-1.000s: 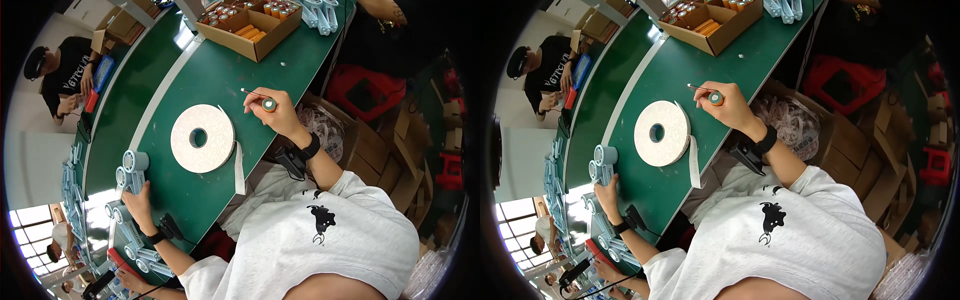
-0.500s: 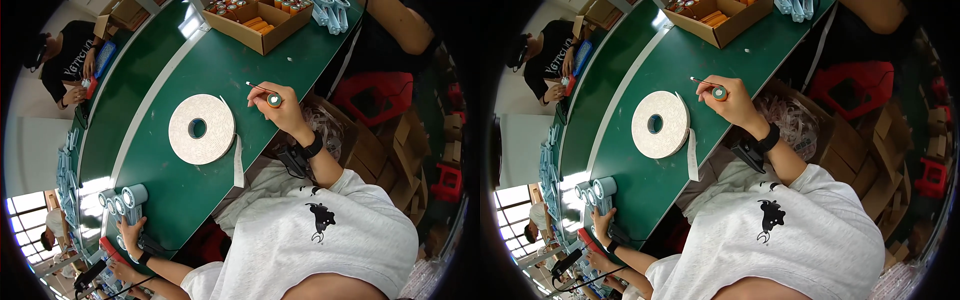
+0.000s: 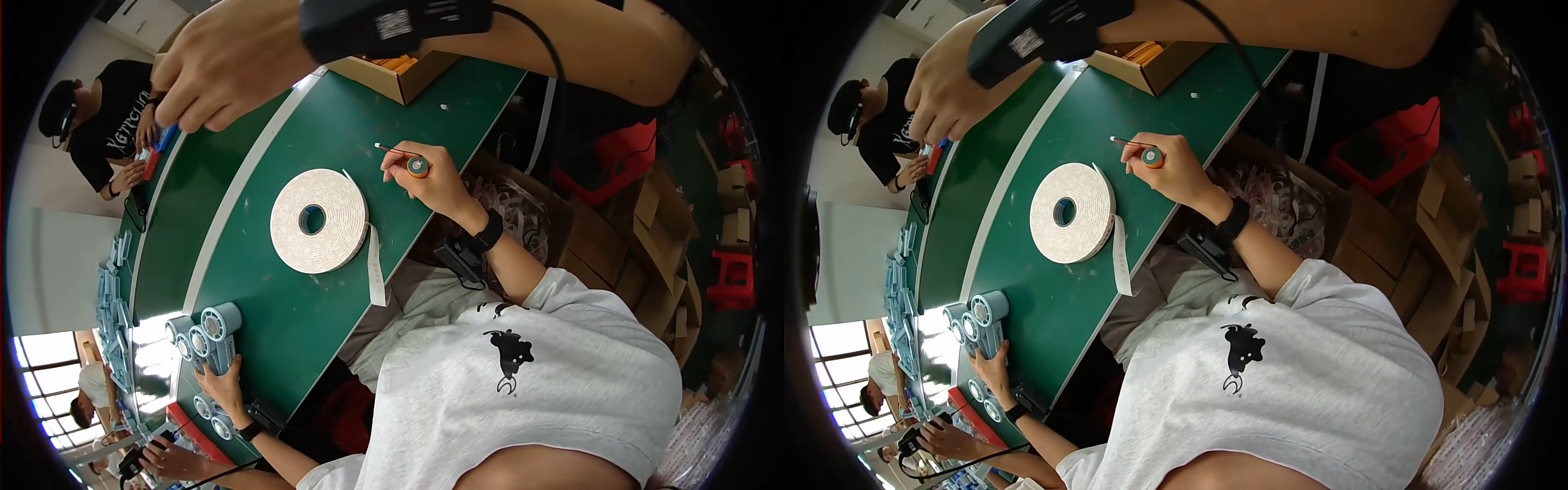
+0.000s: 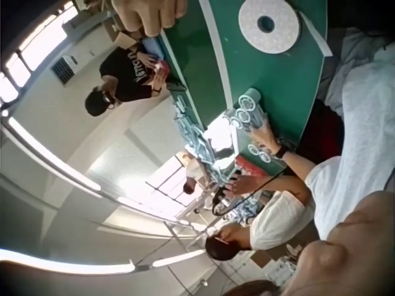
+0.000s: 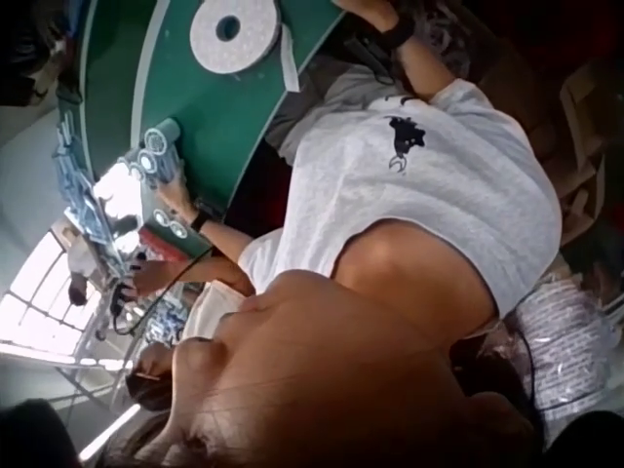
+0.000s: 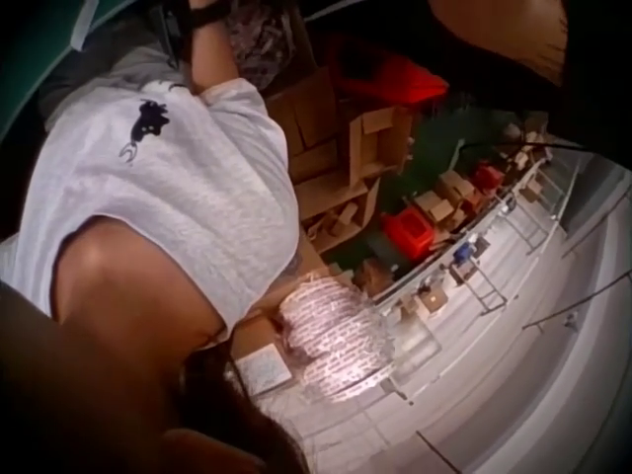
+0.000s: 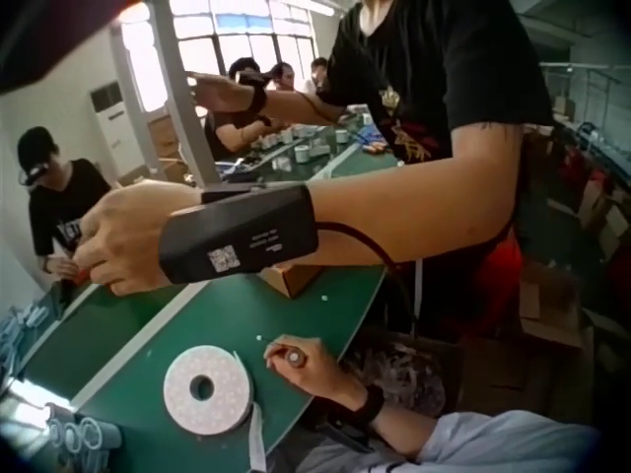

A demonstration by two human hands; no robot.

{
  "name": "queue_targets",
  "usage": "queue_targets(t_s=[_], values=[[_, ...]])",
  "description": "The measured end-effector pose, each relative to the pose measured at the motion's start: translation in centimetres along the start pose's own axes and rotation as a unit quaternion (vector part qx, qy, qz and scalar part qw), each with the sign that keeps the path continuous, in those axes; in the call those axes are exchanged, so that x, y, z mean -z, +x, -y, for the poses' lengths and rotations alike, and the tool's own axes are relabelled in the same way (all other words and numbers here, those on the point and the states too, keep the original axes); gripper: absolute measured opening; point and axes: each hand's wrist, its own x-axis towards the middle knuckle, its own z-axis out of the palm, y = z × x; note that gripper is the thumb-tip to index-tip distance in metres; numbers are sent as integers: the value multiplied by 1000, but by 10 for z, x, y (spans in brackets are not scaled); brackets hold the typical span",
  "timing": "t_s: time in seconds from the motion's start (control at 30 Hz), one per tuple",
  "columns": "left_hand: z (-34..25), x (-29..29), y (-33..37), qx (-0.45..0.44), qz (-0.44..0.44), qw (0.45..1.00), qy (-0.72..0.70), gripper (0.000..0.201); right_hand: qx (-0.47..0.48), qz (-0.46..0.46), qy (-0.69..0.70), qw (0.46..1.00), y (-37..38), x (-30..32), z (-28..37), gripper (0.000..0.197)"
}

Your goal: The person applies double-sided tape to batteries, presses them into fan housings, and sets the assembled units on the table. This process is repeated several times throughout the video.

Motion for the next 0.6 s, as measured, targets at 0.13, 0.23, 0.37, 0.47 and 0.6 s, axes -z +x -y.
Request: queue_targets(t_s=[0.13, 0.23, 0.37, 0.47, 0.6], values=[[-25, 19, -2, -38, -56, 996, 54, 81, 31, -13, 20, 999, -1, 0, -1, 6], [-51, 36, 5, -119, -128, 984, 31, 78, 2, -38, 50, 998, -11, 9, 7, 6], [-110, 62, 11, -239, -196, 951, -5, 76, -11, -94, 86, 992, -32, 31, 13, 6], [-165, 81, 15, -337, -252, 906, -51, 78, -12, -141, 89, 986, -53, 57, 20, 5], [-265, 99, 24, -462, -275, 832, -135, 80, -36, -180, 62, 981, -78, 90, 18, 5]])
